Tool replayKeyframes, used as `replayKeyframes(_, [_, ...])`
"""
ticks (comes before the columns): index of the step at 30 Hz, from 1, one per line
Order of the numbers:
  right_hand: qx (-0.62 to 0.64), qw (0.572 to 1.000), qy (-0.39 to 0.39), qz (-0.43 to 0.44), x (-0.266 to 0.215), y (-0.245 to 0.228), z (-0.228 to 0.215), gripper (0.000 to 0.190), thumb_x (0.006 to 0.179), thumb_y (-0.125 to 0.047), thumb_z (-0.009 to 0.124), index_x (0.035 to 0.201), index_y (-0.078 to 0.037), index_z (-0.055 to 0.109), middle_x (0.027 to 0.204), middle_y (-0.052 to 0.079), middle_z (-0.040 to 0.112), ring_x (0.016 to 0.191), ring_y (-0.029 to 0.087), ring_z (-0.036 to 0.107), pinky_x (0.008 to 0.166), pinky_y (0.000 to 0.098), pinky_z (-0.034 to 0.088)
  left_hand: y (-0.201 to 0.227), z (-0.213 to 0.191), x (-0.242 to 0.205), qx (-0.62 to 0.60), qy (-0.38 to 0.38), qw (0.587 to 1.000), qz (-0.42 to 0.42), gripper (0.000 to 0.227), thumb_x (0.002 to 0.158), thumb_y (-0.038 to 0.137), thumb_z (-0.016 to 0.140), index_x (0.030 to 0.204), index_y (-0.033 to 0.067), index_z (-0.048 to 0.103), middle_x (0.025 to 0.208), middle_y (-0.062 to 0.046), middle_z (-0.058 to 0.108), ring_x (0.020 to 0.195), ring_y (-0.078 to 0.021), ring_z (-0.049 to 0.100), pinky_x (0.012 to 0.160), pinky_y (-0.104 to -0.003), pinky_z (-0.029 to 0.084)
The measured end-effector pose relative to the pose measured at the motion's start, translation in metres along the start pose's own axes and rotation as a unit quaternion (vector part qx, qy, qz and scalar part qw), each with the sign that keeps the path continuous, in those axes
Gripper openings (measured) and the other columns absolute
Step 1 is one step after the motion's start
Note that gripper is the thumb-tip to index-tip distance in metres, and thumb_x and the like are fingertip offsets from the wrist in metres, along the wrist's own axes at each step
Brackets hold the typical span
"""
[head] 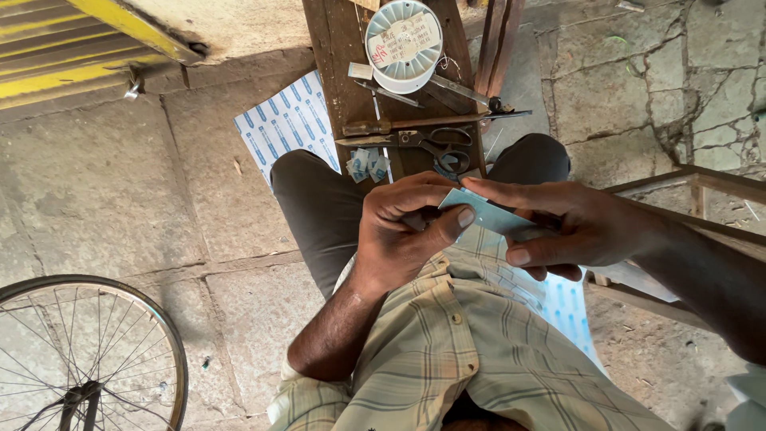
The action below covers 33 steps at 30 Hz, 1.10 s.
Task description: The person sits cross-legged and repeatedly folds small rectangular paper pieces, then inserts them into the slots of a cylindrical motor stator. They handle the stator and paper pieces by hand, placing each folded piece into a slot one at a time.
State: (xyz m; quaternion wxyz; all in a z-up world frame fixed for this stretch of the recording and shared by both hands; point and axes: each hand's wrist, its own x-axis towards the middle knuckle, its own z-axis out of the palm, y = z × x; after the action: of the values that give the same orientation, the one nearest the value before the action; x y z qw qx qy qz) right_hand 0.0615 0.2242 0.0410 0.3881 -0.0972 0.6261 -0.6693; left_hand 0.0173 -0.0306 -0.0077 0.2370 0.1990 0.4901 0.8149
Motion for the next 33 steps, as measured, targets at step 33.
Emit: replayKeyframes(33, [-0.598,0.8,0.047,-0.012,-0.008,-0.018,0.025,0.101,0.086,-0.053,0.073,0.162,-0.025,0.013,0.059,0.004,0.065,0.039,0.019,0.061,0.035,0.0371,0.05,0.011,-0.002,-0.004,-0.021,-0.062,0.997,-0.048,0.009,0.103,0.003,0.073,0.108,-0.0046,0.075,0.093,-0.008,0.068,0.074,-0.0076,0.066,0.061,-0.024,0.057])
